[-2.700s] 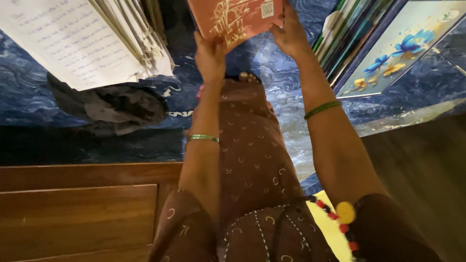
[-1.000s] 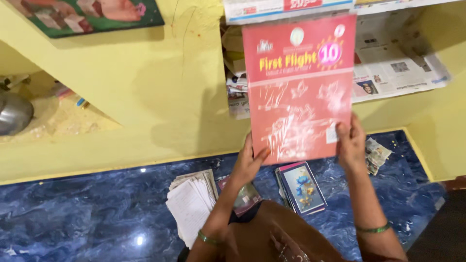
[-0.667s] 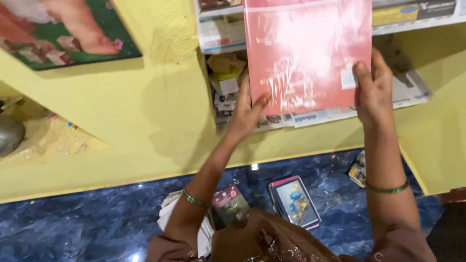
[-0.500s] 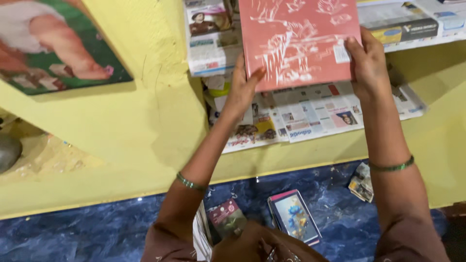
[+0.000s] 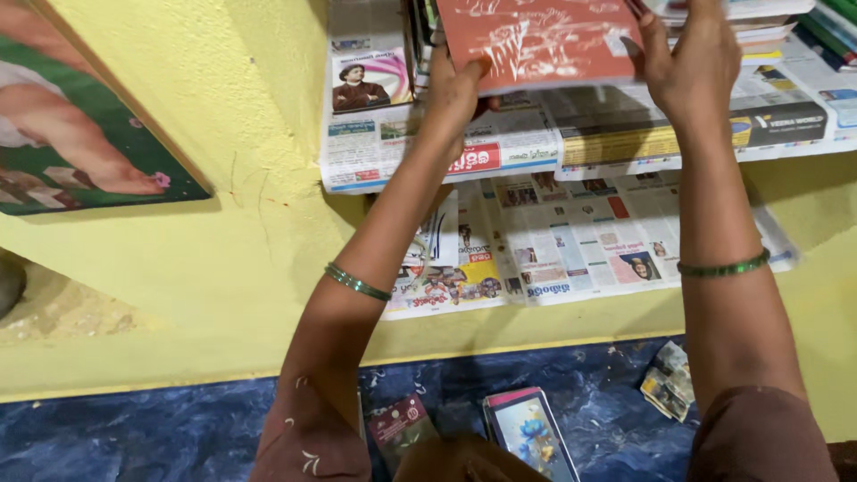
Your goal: The person picks up various books and notebooks from the floor and places them onto a wall-mounted shelf. The person handles items one at a time, including textbooks and graph books, and stacks them neatly on the shelf.
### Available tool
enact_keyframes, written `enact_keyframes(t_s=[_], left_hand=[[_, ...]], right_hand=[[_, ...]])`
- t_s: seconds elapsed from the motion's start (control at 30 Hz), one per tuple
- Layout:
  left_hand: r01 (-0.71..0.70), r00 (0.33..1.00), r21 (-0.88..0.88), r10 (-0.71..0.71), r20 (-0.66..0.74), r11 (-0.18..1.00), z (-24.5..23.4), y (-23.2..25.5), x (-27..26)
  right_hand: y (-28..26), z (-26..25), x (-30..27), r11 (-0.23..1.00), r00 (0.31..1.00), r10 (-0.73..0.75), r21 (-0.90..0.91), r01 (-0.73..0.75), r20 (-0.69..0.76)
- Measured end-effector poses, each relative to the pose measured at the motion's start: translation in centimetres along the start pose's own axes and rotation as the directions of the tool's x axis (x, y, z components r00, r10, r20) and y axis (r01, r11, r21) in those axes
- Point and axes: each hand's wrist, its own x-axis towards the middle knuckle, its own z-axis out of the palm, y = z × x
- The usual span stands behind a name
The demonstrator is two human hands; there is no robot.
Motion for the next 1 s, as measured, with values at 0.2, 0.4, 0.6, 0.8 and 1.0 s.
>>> enact_keyframes(t_s=[0.2, 0.4, 0.6, 0.8, 1.0], left_hand=[[-0.001, 0.996, -0.002, 0.001, -0.091, 1.0, 0.4, -1.2, 3.4], [0.083, 0.994, 0.108, -0.074, -0.081, 0.991, -0.9, 0.2, 3.4], [0.141, 0.99, 0.21, -0.143, -0.006, 0.968, -2.5, 1.3, 2.7], [0.154, 0.988, 0.231, -0.155, -0.011, 0.961, -4.1, 0.9, 1.7], [0.126, 0.991, 0.17, -0.131, 0.021, 0.977, -4.6, 1.8, -0.1]], right_hand=[[-5.3, 3.1, -3.5, 0.799, 0.832, -0.552, -0.256, 0.544, 0.043], [-6.6, 6.4, -2.6, 0.846, 0.864, -0.503, -0.187, 0.5, 0.031], [-5.8, 9.0, 0.3, 0.884, 0.889, -0.455, -0.099, 0.458, 0.052], [-5.6, 11.9, 2.4, 0.886, 0.893, -0.448, -0.116, 0.449, 0.04], [-5.1, 13.2, 3.5, 0.9, 0.906, -0.417, -0.112, 0.422, 0.067]])
